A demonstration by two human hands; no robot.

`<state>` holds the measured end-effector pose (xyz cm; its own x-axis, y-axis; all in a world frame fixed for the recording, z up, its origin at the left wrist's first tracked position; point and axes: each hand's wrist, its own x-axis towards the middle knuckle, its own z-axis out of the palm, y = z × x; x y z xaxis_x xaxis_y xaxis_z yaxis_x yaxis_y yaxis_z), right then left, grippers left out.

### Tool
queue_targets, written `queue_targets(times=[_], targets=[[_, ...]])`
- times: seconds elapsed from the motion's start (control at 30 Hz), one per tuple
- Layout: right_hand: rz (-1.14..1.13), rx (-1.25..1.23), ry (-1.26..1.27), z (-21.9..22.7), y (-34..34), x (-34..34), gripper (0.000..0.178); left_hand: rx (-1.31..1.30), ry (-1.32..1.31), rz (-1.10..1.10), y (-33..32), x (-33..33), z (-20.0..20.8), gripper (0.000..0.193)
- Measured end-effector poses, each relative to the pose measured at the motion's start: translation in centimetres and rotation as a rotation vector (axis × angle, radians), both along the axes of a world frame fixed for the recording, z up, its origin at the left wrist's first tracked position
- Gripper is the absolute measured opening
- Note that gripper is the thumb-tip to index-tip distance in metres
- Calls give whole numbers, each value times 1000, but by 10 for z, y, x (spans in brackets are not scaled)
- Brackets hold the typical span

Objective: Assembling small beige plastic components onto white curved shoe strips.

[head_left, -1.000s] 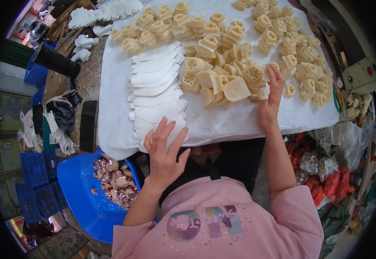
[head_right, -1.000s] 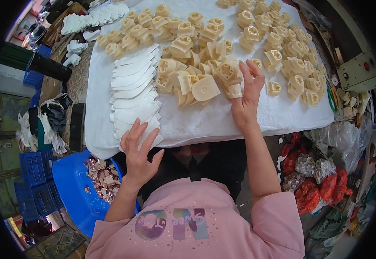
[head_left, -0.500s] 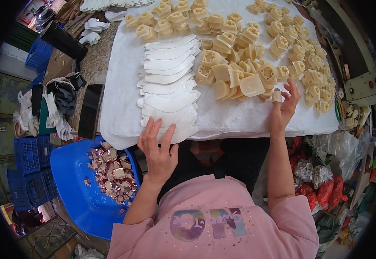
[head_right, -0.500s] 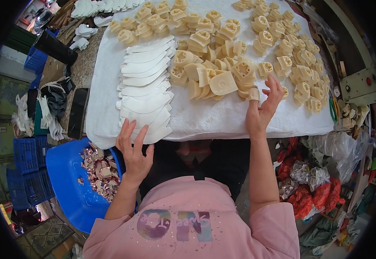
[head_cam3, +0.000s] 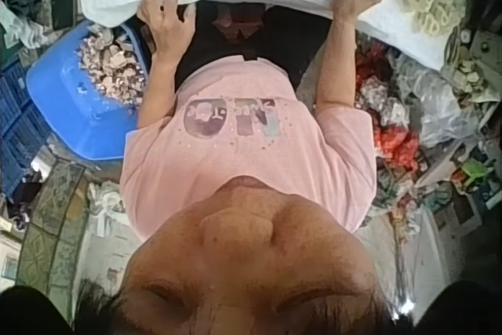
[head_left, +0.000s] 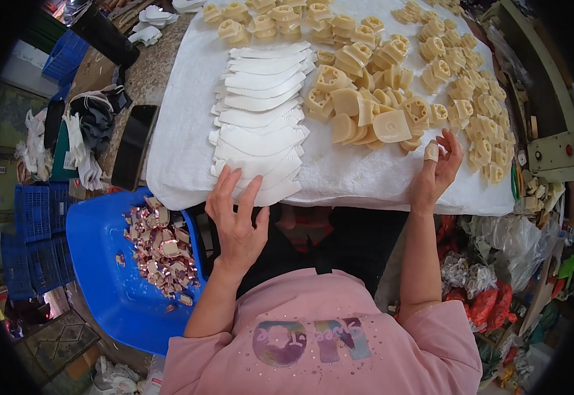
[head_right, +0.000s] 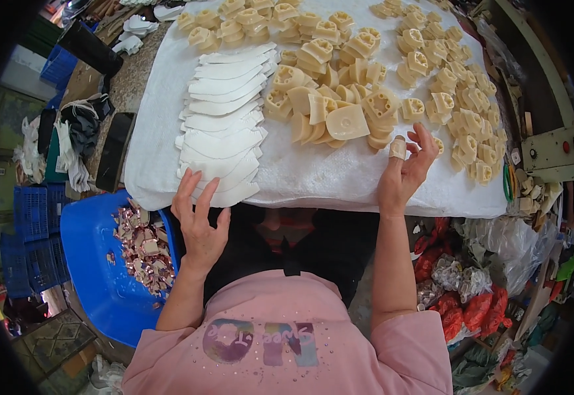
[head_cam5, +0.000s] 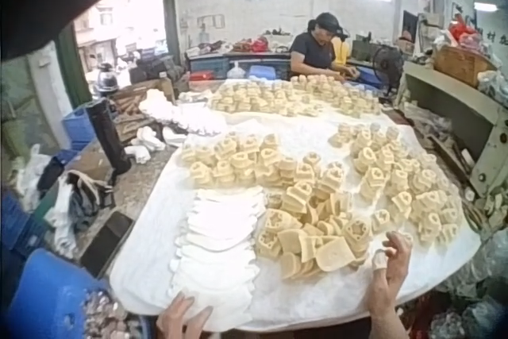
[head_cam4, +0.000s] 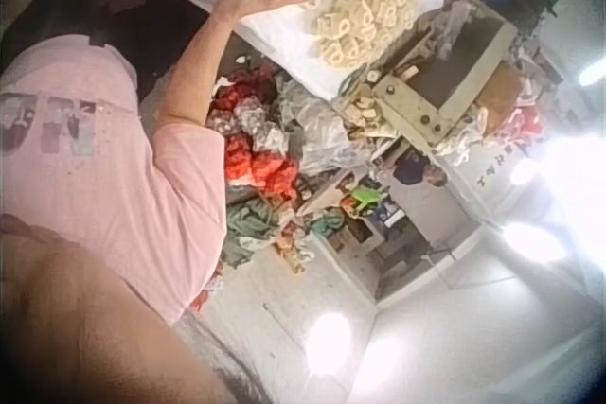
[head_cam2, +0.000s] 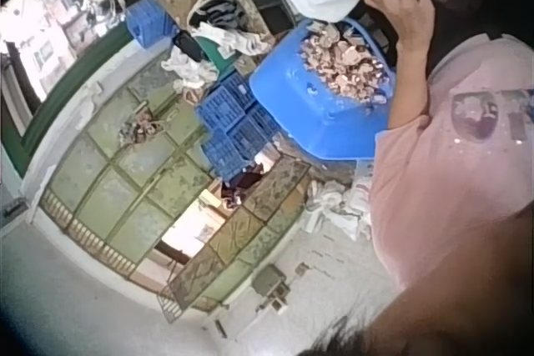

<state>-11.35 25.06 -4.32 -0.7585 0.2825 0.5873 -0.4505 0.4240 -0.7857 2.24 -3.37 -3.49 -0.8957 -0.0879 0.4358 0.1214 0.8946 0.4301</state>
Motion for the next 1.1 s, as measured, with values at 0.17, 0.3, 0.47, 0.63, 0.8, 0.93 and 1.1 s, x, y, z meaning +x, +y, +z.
queue_targets(times=[0.17,0.3,0.47,0.63,0.8,0.93,1.1], targets=[[-26,-16,40,2,1,1,38,2,3,-12,0,2,0,62],[-123,213,200,3,-2,7,35,-57,33,-46,-2,-1,0,62],[322,434,266,27,-60,40,34,-148,-20,-140,3,-10,5,62],[629,601,85,35,-112,33,35,-139,-1,-147,2,-14,-5,60],[612,772,0,38,-136,20,35,-135,34,-134,2,-14,-9,58],[539,828,8,27,-152,8,29,-118,30,-137,2,-14,-9,58],[542,867,-70,35,-156,-1,16,-111,30,-142,2,-14,-9,57]])
